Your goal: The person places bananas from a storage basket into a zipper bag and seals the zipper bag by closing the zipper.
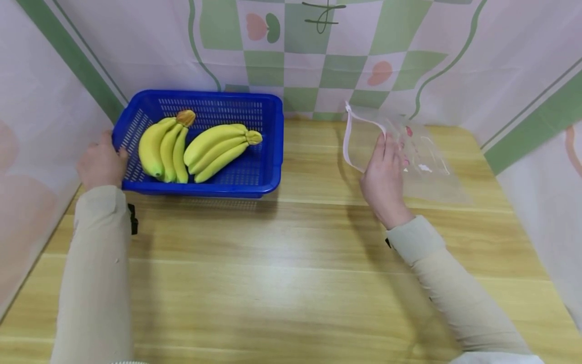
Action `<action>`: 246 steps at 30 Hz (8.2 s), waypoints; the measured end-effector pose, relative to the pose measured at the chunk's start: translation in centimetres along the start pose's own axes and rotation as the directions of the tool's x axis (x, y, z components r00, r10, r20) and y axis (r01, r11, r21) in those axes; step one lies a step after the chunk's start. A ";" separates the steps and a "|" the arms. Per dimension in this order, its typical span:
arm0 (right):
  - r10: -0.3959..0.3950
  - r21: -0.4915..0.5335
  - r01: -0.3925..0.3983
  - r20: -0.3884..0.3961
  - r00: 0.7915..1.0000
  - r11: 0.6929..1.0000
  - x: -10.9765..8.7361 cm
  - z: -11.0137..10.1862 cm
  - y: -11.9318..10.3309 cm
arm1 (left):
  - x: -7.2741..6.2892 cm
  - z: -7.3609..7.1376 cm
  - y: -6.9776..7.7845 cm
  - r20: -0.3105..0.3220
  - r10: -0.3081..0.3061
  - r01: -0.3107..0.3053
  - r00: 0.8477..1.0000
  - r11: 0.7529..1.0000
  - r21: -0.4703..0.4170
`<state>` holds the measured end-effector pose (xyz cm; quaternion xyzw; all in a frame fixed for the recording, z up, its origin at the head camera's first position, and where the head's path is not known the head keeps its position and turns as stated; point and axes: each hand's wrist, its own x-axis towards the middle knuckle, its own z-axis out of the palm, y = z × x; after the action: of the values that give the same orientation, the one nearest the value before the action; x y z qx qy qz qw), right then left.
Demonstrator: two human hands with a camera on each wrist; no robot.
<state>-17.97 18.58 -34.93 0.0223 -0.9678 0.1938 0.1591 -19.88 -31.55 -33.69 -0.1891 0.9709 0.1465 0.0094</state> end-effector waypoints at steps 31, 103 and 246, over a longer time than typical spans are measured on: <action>0.057 0.148 -0.060 0.023 0.998 0.987 0.0 0.0 -0.1 | -0.4 -0.3 0.1 0.003 0.007 -0.007 1.000 1.000 0.010; 0.033 0.145 -0.033 0.004 0.999 0.989 -0.5 -1.1 1.0 | -0.4 -1.4 1.9 0.049 0.014 -0.006 0.999 0.987 -0.159; 0.025 0.128 -0.033 0.063 0.998 0.991 -1.2 0.1 2.0 | -2.6 3.7 12.0 0.086 0.401 -0.404 0.912 0.914 0.028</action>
<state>-17.11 20.36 -36.16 0.0244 -0.9579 0.2574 0.1248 -22.01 -18.92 -33.69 0.0210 0.9910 0.1308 0.0213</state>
